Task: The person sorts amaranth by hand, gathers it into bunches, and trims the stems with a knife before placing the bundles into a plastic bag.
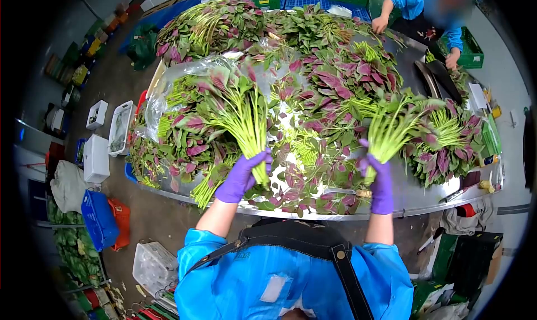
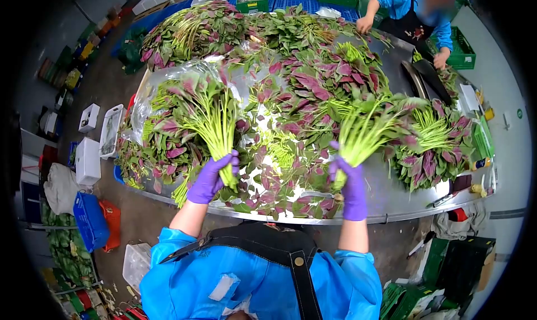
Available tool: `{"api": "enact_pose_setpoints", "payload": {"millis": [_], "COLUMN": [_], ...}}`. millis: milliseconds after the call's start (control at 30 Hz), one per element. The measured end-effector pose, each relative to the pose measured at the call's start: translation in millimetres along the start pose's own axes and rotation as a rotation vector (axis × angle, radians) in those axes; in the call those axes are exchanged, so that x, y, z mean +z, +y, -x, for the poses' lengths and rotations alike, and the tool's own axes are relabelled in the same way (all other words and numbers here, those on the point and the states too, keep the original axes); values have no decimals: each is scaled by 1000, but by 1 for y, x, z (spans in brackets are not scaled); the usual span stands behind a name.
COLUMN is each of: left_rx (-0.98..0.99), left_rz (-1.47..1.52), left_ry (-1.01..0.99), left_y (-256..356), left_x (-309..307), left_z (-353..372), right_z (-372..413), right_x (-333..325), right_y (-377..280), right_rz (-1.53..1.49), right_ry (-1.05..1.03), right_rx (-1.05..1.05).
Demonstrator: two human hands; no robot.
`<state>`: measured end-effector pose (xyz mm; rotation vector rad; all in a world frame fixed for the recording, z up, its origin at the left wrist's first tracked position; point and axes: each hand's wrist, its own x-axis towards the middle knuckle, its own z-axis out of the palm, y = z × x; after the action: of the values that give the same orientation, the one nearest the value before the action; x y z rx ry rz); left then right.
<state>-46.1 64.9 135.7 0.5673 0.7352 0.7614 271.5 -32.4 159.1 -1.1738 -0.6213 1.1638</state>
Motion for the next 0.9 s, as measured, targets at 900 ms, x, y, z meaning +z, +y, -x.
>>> {"api": "enact_pose_setpoints", "payload": {"millis": [900], "left_rx": [-290], "left_rz": [-322], "left_ry": [-149], "left_y": [-139], "left_x": [20], "left_z": [10], "right_z": [29], "right_x": [37], "right_y": [91], "right_rz": [418], "right_ry": [-440], "right_rx": [626]}}
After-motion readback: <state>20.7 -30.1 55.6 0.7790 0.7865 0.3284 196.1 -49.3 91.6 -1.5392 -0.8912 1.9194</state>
